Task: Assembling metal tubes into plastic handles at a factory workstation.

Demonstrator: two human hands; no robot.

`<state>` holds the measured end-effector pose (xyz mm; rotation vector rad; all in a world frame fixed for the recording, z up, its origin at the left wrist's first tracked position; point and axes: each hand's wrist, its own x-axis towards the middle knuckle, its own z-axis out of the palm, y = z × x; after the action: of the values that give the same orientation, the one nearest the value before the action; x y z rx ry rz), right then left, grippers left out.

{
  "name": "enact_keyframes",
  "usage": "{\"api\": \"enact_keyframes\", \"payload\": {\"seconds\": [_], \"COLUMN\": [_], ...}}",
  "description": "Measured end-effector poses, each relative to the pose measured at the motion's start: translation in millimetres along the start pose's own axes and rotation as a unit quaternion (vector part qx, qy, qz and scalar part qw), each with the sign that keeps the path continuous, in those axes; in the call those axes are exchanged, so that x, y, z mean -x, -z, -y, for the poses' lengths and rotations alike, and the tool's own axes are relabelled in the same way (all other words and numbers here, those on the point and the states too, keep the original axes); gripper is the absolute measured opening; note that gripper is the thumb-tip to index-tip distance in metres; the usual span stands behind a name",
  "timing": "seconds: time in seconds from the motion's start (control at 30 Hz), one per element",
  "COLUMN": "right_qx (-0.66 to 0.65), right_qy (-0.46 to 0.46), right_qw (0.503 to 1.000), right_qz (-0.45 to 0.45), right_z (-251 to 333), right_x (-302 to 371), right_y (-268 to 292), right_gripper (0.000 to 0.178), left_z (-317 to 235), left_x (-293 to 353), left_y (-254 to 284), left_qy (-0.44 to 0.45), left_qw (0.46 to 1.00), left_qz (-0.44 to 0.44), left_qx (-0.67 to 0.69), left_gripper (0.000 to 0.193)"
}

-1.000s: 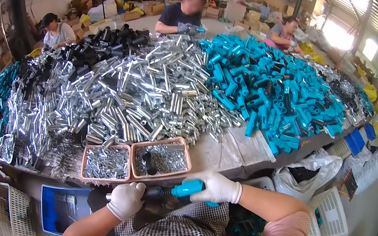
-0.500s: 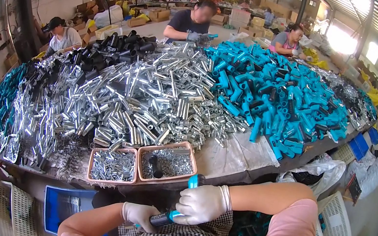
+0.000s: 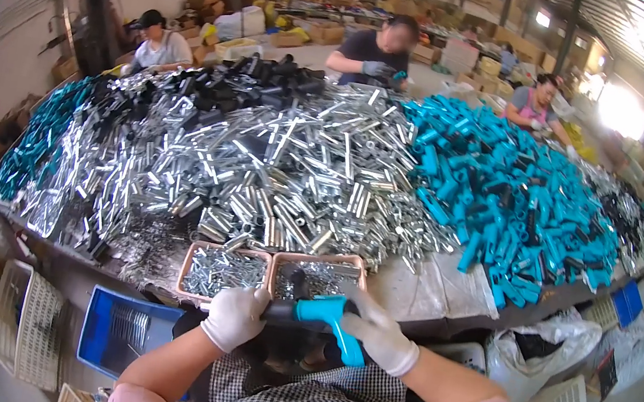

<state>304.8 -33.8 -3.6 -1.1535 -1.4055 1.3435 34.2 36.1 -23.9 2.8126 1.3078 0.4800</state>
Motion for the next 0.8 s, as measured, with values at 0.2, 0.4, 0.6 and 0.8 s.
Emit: {"api": "enact_keyframes", "payload": {"seconds": [0.2,0.4,0.6,0.8], "right_qx": [0.272,0.229,0.174,0.118], "right_qy": [0.445,0.446,0.208,0.21], "right_qw": [0.852,0.863,0.961,0.967], "right_qz": [-0.053,0.062,-0.055,-0.086], "right_z": [12.3,43.8,20.0,24.4], "right_x": [-7.2,14.2,4.7,-20.6], "right_y": [22.0,3.2,21.7,28.6], "right_gripper": [0.049,0.051,0.038,0.042], "left_z": [-23.9,-18.0,-22.1,-42.2], "left_x": [22.9,13.4,9.3,28.2], "left_y": [-12.9,-14.1,-0.5,3.2], "left_qy": [-0.113,0.106,0.098,-0.024], "left_qw": [0.954,0.959,0.956,0.954], "left_qz": [0.212,0.074,0.024,0.206], "left_qx": [0.18,0.252,0.275,0.218], "left_gripper": [0.028,0.023,0.03,0.028]}}
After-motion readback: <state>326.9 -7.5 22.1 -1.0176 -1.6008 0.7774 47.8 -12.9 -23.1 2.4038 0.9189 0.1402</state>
